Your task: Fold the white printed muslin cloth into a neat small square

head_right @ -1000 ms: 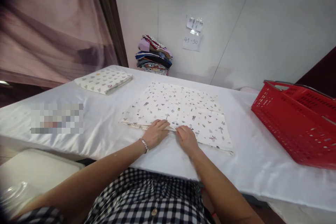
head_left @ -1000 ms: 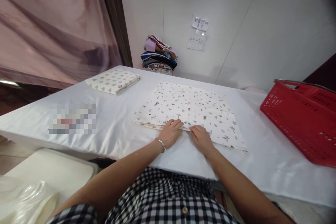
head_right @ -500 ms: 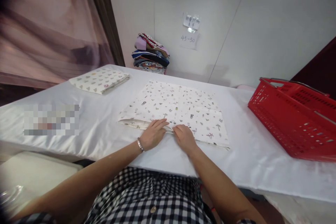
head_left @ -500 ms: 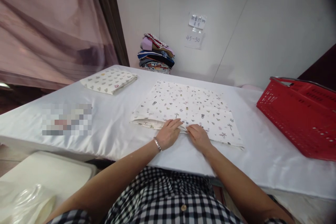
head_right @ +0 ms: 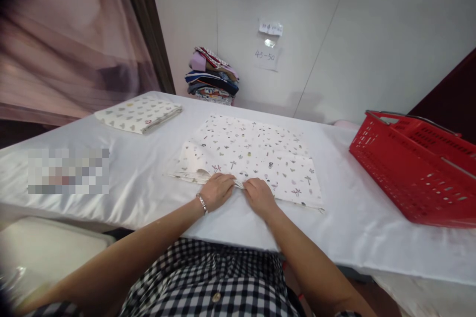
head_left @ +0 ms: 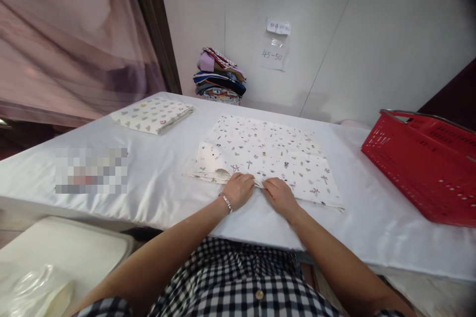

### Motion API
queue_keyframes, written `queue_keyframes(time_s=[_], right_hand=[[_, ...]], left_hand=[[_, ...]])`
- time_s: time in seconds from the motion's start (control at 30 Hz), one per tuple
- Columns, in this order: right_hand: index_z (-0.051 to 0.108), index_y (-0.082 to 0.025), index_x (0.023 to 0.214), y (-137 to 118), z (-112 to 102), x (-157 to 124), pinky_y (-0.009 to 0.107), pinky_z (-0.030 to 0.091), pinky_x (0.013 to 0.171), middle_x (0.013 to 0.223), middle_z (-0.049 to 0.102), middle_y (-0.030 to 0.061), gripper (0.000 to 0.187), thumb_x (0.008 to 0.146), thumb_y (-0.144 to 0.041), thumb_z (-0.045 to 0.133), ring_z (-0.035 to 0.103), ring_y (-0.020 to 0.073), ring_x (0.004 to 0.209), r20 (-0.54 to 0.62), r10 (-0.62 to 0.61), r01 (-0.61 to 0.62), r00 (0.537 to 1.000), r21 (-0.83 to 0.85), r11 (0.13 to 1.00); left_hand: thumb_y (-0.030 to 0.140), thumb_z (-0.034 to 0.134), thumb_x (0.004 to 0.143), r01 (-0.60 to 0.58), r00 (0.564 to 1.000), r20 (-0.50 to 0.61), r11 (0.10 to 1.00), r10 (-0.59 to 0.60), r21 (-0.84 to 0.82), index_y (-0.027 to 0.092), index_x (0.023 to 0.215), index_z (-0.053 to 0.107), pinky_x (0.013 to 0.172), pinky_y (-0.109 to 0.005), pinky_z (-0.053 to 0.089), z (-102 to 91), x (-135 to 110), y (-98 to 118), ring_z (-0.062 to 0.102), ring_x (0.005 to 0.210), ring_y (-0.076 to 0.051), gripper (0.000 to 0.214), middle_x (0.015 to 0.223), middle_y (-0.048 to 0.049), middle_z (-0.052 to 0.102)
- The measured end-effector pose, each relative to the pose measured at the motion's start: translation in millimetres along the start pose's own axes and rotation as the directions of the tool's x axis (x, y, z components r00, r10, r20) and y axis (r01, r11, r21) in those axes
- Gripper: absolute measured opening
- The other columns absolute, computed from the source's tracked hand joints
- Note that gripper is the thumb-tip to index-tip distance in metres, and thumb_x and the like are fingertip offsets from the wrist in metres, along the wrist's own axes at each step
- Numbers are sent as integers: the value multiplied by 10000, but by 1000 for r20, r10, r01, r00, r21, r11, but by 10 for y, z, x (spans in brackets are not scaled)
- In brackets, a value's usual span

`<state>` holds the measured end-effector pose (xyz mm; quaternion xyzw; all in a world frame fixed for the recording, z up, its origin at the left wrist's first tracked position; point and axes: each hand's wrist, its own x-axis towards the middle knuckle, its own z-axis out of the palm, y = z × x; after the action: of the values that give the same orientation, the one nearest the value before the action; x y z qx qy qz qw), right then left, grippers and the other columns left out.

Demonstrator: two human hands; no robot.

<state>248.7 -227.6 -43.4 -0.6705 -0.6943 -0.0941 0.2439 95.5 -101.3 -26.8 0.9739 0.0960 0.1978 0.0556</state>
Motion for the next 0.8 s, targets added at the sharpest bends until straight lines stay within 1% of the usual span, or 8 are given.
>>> queue_keyframes(time_s=[0.07,0.2,0.27,0.37,0.43,0.53,0.7,0.8], right_hand=[[596,-161,997,10,12,-1,343,449,750,947,607,92,221,923,-240,403,516,203,856,3,2,-2,1000,-4,1000],[590,-158,968,12,18,-4,342,447,751,932,599,91,206,918,-218,399,511,204,852,18,19,-19,1000,-8,1000],[588,-165,959,6,15,-4,343,447,752,930,596,91,204,918,-213,394,513,204,855,18,25,-25,1000,-12,1000],[589,-176,952,-3,9,-2,344,449,753,930,597,91,209,921,-222,387,519,207,868,10,32,-32,999,-14,999],[591,-181,952,-5,9,-3,347,452,754,933,600,91,212,922,-225,386,525,209,873,8,32,-32,999,-10,999],[589,-177,959,-1,16,-13,350,459,755,935,603,93,209,919,-214,387,533,210,872,1,26,-26,1000,3,1000],[590,-186,987,13,42,-42,365,473,762,951,611,95,216,916,-224,389,550,216,880,-26,14,-13,1000,16,1000],[594,-193,993,26,66,-58,376,478,767,957,614,96,227,916,-233,384,557,220,887,-41,-1,2,999,18,1000]], left_hand=[[162,407,870,6,1000,6,1000,-6,-12,176,884,567,857,-354,399,-8,-1,-3,586,909,-174,161,1047,-58,637],[208,478,845,23,998,62,1000,-24,13,178,916,537,838,-364,396,-20,1,-14,580,916,-202,97,991,-60,640],[162,475,826,48,996,72,997,-53,62,179,910,526,825,-364,389,-15,1,-38,580,884,-206,100,925,-56,640],[60,407,804,96,994,39,985,-103,146,178,907,526,807,-361,376,-1,-10,-113,576,835,-201,196,861,-58,632],[34,379,800,121,992,10,976,-125,182,177,925,529,790,-367,372,-3,-31,-188,568,833,-209,243,859,-66,631],[34,368,800,144,989,2,967,-148,212,176,923,538,772,-380,375,-50,-89,-327,556,835,-224,254,851,-78,629],[13,359,776,223,975,-32,945,-222,241,188,871,561,817,-401,376,-218,-254,-618,547,808,-219,283,804,-87,614],[7,371,761,275,962,-82,922,-262,272,203,868,569,868,-417,364,-335,-372,-798,540,869,-221,298,842,-84,617]])
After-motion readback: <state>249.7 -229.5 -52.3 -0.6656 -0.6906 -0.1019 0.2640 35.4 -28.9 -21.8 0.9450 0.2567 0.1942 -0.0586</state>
